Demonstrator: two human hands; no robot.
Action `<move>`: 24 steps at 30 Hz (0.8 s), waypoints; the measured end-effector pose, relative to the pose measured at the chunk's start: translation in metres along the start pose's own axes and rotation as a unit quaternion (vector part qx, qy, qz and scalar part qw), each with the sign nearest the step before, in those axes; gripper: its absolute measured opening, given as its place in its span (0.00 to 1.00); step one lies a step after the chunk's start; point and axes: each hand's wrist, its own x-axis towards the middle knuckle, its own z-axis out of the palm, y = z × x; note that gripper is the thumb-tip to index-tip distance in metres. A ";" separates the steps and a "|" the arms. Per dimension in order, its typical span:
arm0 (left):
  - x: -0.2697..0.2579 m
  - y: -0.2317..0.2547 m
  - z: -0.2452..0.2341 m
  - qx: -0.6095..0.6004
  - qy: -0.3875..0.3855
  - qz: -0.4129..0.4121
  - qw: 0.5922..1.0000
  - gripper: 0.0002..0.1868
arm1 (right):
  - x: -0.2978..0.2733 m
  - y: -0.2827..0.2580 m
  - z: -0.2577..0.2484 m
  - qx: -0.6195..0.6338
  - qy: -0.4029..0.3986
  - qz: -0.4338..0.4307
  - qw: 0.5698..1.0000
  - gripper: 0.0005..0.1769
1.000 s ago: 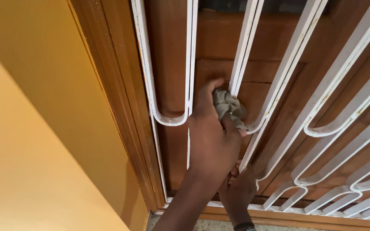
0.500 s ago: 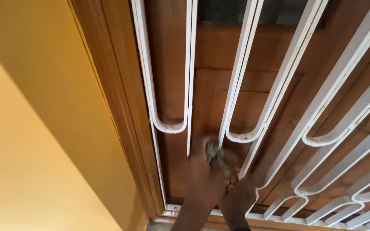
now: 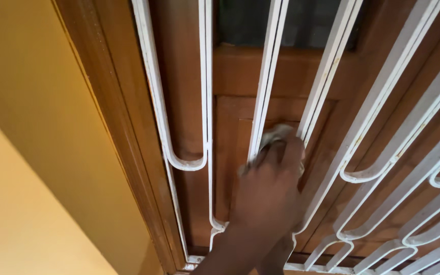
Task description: The person wipes the white vertical bars of a security grill on a wooden door using a cloth.
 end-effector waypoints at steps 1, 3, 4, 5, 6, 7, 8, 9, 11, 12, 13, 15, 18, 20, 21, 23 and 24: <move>-0.001 -0.002 0.006 -0.007 -0.106 -0.069 0.992 0.33 | 0.001 0.000 0.000 0.003 0.000 -0.001 1.000 0.22; -0.006 -0.005 0.020 -0.033 0.050 -0.001 0.998 0.40 | 0.000 -0.001 -0.002 0.006 -0.002 -0.003 1.000 0.23; -0.008 -0.007 0.026 -0.046 0.128 0.033 0.990 0.44 | -0.001 -0.001 -0.004 0.010 -0.003 -0.003 1.000 0.24; -0.009 -0.009 0.029 -0.068 0.131 0.035 0.988 0.38 | 0.000 -0.001 -0.007 0.014 -0.003 -0.003 1.000 0.24; -0.011 -0.011 0.029 -0.091 0.133 0.037 0.986 0.32 | 0.000 -0.002 -0.010 0.017 -0.003 -0.004 1.000 0.25; -0.014 -0.012 0.027 -0.113 0.137 0.038 0.983 0.27 | 0.001 -0.004 -0.012 0.020 -0.004 -0.003 1.000 0.26; -0.019 -0.010 0.023 -0.150 0.128 0.028 0.980 0.24 | 0.001 -0.006 -0.015 0.024 -0.007 -0.002 1.000 0.26; -0.024 -0.008 0.018 -0.187 0.121 0.020 0.975 0.23 | 0.007 -0.008 -0.017 0.031 -0.007 -0.004 1.000 0.27; -0.030 -0.002 0.006 -0.275 0.114 0.025 0.954 0.21 | 0.012 -0.014 -0.023 0.046 -0.009 -0.004 0.999 0.28; -0.033 0.000 0.000 -0.324 0.114 0.036 0.938 0.19 | 0.012 -0.018 -0.027 0.053 -0.013 -0.003 0.999 0.28; -0.035 0.002 -0.006 -0.374 0.115 0.050 0.919 0.18 | 0.014 -0.021 -0.031 0.060 -0.015 -0.001 0.998 0.29; -0.034 0.005 -0.019 -0.391 0.122 0.085 0.908 0.19 | 0.021 -0.024 -0.038 0.087 -0.020 0.001 0.996 0.30; -0.034 0.004 -0.039 -0.404 0.073 0.038 0.911 0.21 | 0.035 -0.022 -0.039 0.141 -0.020 -0.002 0.990 0.32; -0.034 -0.001 -0.049 -0.431 0.004 0.005 0.902 0.22 | 0.045 -0.022 -0.038 0.186 -0.017 -0.013 0.982 0.33; -0.034 -0.002 -0.053 -0.454 -0.036 0.005 0.891 0.22 | 0.057 -0.028 -0.047 0.215 -0.017 -0.026 0.976 0.33; -0.033 -0.003 -0.057 -0.450 -0.087 0.019 0.889 0.23 | 0.074 -0.043 -0.070 0.274 -0.029 -0.058 0.960 0.35; -0.032 -0.002 -0.059 -0.425 -0.097 0.033 0.900 0.24 | 0.080 -0.053 -0.082 0.307 -0.043 -0.076 0.948 0.35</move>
